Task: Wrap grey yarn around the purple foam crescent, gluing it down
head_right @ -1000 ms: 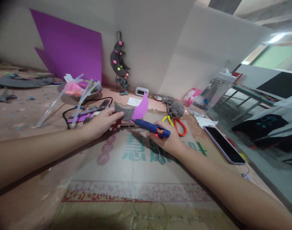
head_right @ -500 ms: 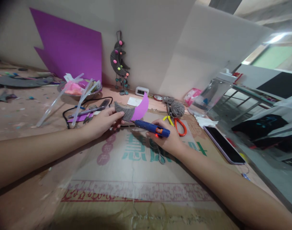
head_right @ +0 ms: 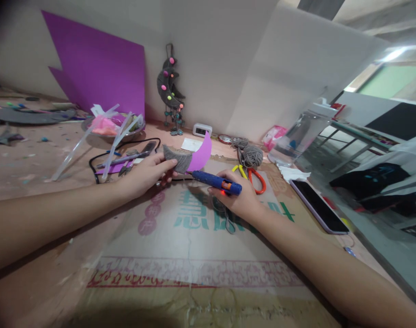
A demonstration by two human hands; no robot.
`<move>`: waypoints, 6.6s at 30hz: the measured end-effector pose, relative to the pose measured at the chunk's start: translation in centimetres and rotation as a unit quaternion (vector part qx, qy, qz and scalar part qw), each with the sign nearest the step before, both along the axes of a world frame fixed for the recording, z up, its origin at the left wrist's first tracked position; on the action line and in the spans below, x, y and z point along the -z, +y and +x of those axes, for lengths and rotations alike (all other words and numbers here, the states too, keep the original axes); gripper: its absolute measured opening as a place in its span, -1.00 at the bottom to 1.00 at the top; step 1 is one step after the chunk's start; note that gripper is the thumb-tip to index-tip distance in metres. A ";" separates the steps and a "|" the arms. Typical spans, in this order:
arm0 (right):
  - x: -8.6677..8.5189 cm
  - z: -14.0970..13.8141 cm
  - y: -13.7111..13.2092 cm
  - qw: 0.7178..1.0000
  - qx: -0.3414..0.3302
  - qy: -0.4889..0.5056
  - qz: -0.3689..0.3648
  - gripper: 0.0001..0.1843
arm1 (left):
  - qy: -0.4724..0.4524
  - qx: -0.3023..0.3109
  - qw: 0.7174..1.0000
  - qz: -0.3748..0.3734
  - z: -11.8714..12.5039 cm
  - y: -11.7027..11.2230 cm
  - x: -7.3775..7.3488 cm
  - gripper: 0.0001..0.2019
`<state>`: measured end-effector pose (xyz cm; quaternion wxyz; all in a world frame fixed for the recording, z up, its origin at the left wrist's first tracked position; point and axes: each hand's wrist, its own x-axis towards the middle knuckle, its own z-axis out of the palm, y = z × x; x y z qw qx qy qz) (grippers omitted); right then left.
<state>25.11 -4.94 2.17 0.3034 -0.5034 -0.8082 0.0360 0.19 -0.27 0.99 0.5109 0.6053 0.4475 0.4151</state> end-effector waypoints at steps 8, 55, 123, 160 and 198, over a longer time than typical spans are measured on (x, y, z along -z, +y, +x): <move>0.1 0.1 0.0 1.000 0.012 0.000 0.009 -0.82 | 0.011 -0.003 1.000 0.004 0.1 0.1 0.0 -0.84; -0.1 0.0 -0.3 0.998 0.000 0.039 0.058 -0.72 | 0.024 0.003 1.000 0.013 0.0 0.3 0.5 -0.79; 0.8 0.5 0.4 0.996 0.054 0.060 0.043 -0.72 | 0.031 0.024 0.999 0.027 -0.1 0.4 0.6 -0.78; 0.0 0.0 -0.1 0.994 0.005 0.107 0.005 -0.75 | 0.011 0.013 1.000 -0.003 0.0 0.4 0.5 -0.81; 0.2 0.3 0.1 0.997 0.024 0.021 0.065 -0.79 | -0.004 0.007 1.000 -0.022 0.1 0.0 -0.1 -0.82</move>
